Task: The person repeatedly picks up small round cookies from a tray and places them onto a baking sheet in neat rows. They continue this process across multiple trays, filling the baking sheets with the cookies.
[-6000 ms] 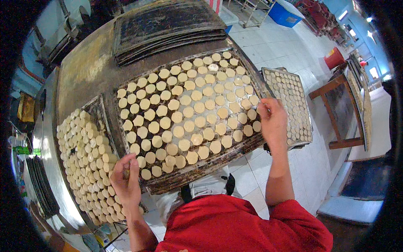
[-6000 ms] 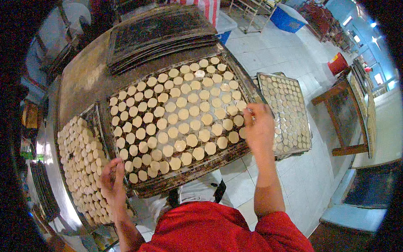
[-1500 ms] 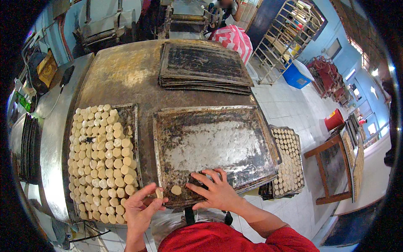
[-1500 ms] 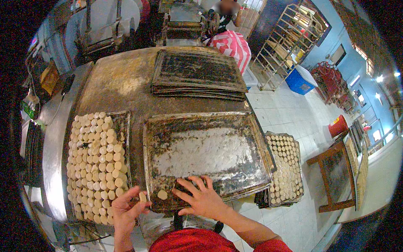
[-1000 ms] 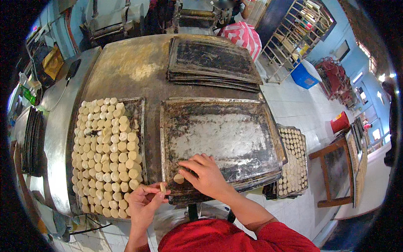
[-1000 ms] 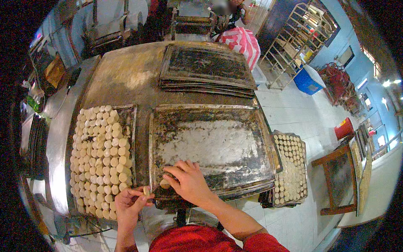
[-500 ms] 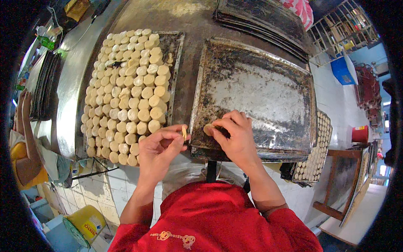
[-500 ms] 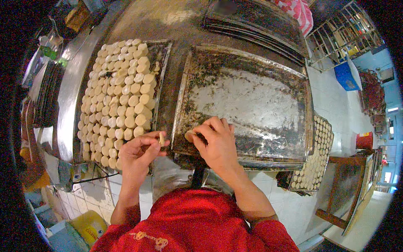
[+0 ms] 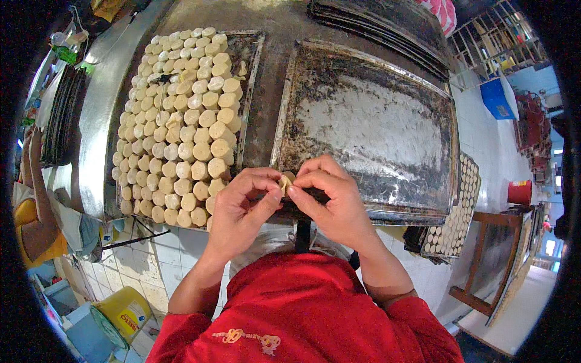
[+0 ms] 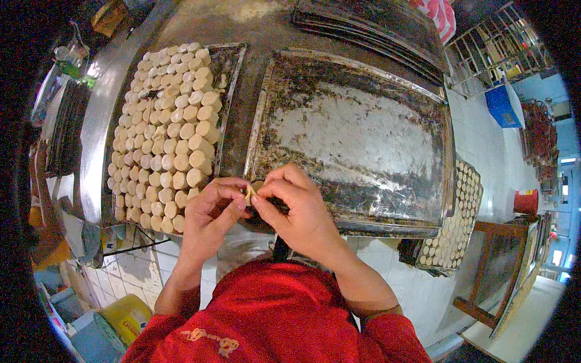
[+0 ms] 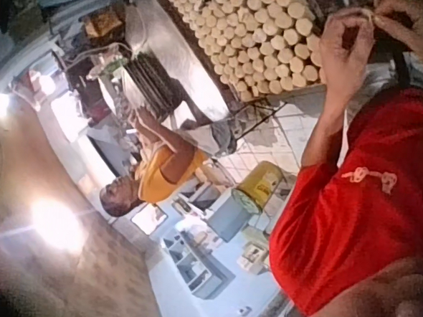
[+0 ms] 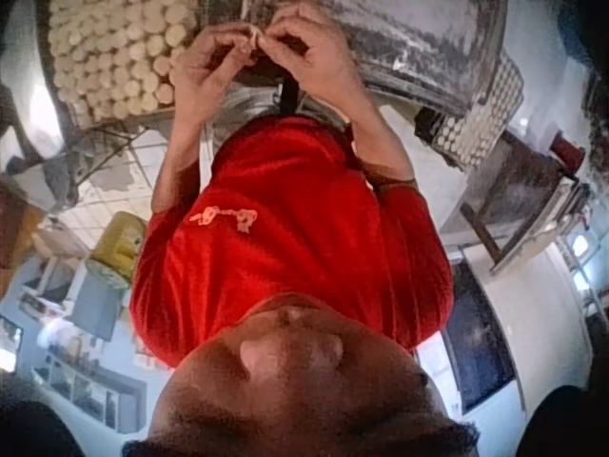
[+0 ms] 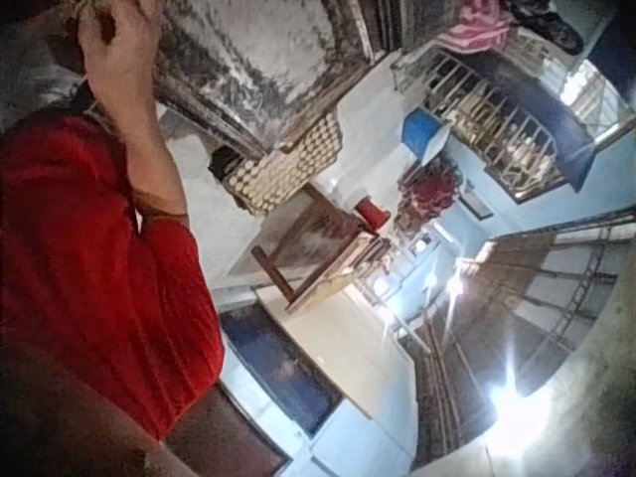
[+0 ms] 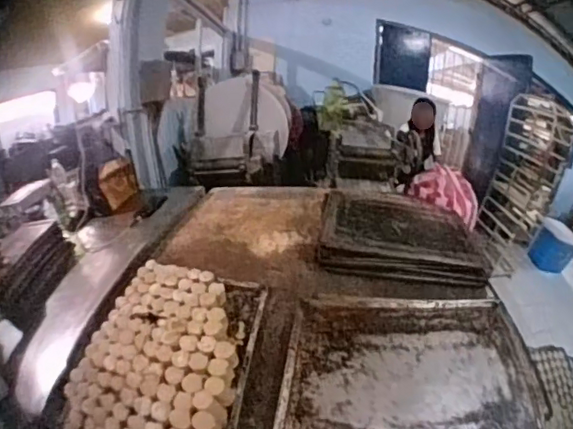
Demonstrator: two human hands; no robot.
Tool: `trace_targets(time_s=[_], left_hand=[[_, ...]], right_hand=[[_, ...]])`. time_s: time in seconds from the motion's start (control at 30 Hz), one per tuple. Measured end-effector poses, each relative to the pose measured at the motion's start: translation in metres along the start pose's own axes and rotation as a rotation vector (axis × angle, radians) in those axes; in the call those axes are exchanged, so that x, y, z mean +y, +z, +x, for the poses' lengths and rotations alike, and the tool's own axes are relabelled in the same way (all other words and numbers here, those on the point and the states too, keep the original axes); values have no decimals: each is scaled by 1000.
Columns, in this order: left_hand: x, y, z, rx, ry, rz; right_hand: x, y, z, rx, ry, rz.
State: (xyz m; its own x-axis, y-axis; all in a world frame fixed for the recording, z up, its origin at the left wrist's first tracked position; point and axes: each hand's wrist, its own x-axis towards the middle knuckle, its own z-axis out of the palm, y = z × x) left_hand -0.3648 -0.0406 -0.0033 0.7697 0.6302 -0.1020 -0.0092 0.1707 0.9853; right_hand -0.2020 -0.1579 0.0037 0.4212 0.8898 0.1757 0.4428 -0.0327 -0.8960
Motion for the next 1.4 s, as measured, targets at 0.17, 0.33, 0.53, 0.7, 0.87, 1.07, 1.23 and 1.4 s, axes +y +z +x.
trace_targets(time_s=[0.17,0.33,0.53,0.7,0.87,1.07,1.23,1.4], left_hand=[[-4,0,0,14,-20,145],[13,11,2,-22,204,479],[10,21,15,-100,420,755],[3,25,32,-74,436,1000],[33,27,88,-230,692,1365],[10,26,117,-435,601,1575],[21,25,101,-404,550,1366],[21,27,54,-389,426,1157]], right_hand=[[17,-11,-14,96,-28,-415],[5,-18,-15,47,50,-151],[6,-25,-23,128,93,-144],[28,-31,-34,185,69,-378],[15,-37,-34,156,180,-355],[25,-33,-36,152,150,-404],[12,-43,-33,27,104,-392],[22,-37,-38,35,36,-462]])
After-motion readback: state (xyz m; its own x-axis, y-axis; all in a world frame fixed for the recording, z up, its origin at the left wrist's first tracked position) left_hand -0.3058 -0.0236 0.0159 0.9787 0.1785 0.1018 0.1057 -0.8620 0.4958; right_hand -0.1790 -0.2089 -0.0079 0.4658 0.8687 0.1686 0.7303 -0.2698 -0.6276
